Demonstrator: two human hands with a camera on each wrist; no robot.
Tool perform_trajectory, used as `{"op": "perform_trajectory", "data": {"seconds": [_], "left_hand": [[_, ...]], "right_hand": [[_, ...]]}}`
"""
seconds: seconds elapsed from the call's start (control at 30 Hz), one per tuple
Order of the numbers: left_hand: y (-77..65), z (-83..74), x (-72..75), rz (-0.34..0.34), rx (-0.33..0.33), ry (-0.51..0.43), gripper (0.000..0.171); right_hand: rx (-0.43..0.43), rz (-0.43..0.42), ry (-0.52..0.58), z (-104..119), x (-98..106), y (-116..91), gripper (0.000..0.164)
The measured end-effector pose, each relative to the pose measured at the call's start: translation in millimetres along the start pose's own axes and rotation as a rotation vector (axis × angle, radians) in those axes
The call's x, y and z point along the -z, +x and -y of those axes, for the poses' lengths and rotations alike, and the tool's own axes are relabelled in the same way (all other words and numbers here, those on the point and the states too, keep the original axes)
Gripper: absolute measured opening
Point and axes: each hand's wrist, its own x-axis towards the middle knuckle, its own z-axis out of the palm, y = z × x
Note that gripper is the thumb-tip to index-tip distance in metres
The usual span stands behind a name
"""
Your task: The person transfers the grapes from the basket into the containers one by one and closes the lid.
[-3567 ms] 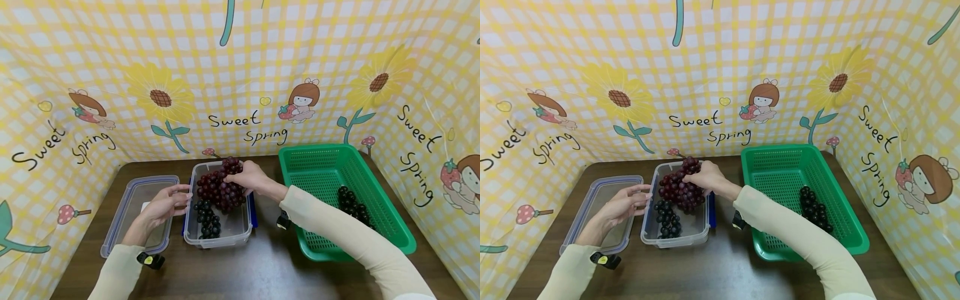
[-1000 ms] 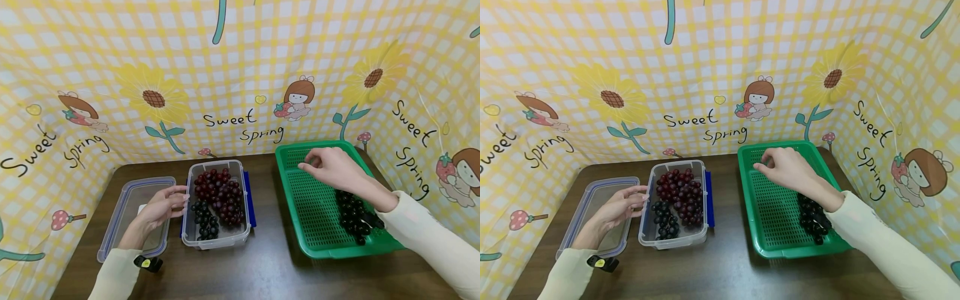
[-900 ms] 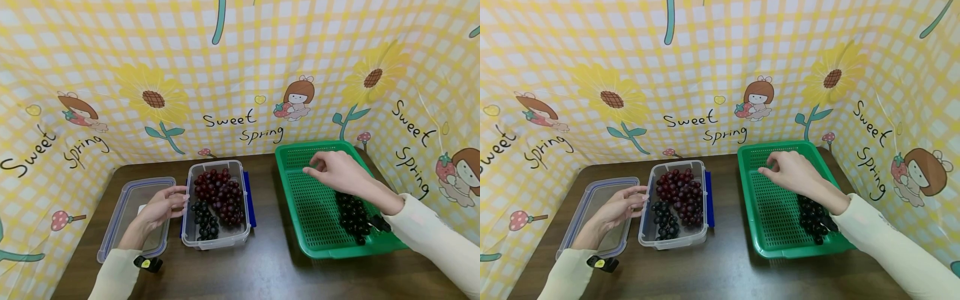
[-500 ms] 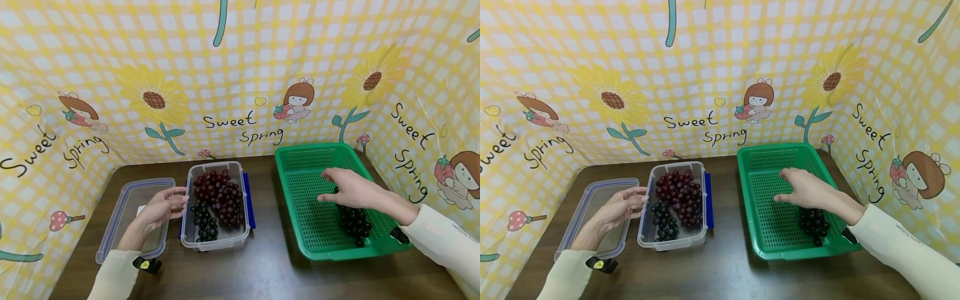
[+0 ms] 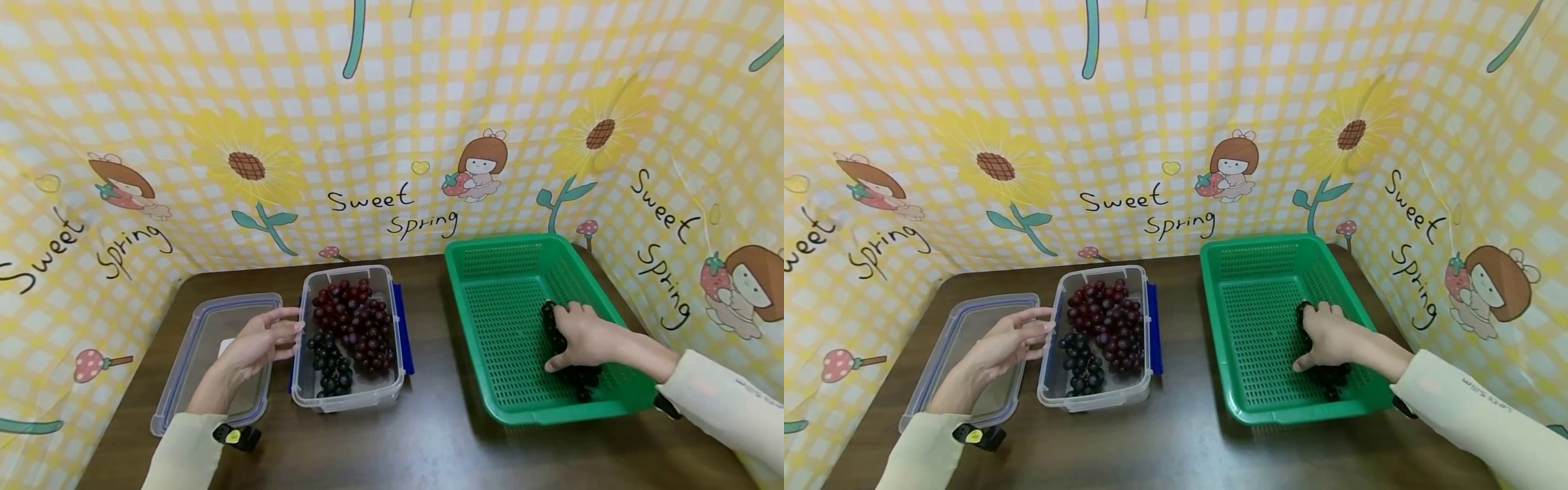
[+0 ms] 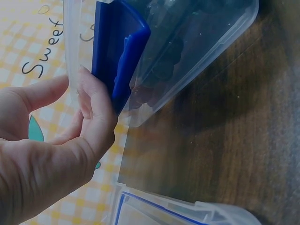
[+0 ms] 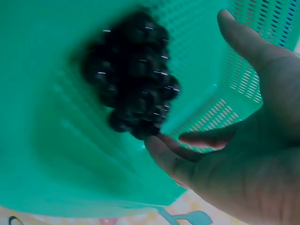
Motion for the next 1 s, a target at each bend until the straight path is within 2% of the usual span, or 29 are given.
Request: {"op": "perform_trajectory", "data": {"seconds": [0.27,0.57,0.77,1.0], "left_hand": [[-2.0,-2.5,0.4,0.001,-0.001,0.001,0.062],[0.5,-2.5,-0.7,-0.011,0.006,-0.002,0.063],[-0.1,-1.0,0.3,-0.006,0.005,-0.009,0.064],[0.0,0.4,-0.5,-0.012,0.003,-0.010,0.065]], "right_hand": [[-0.005,0.028,-0.034,-15,-11,8,0.115],[-0.007,0.103,0.132,-23,-10,18,0.117],[-0.013,0.099,0.149,-24,-13,20,0.118],[-0.047,0.099,0.196,-24,-20,22,0.126]]}}
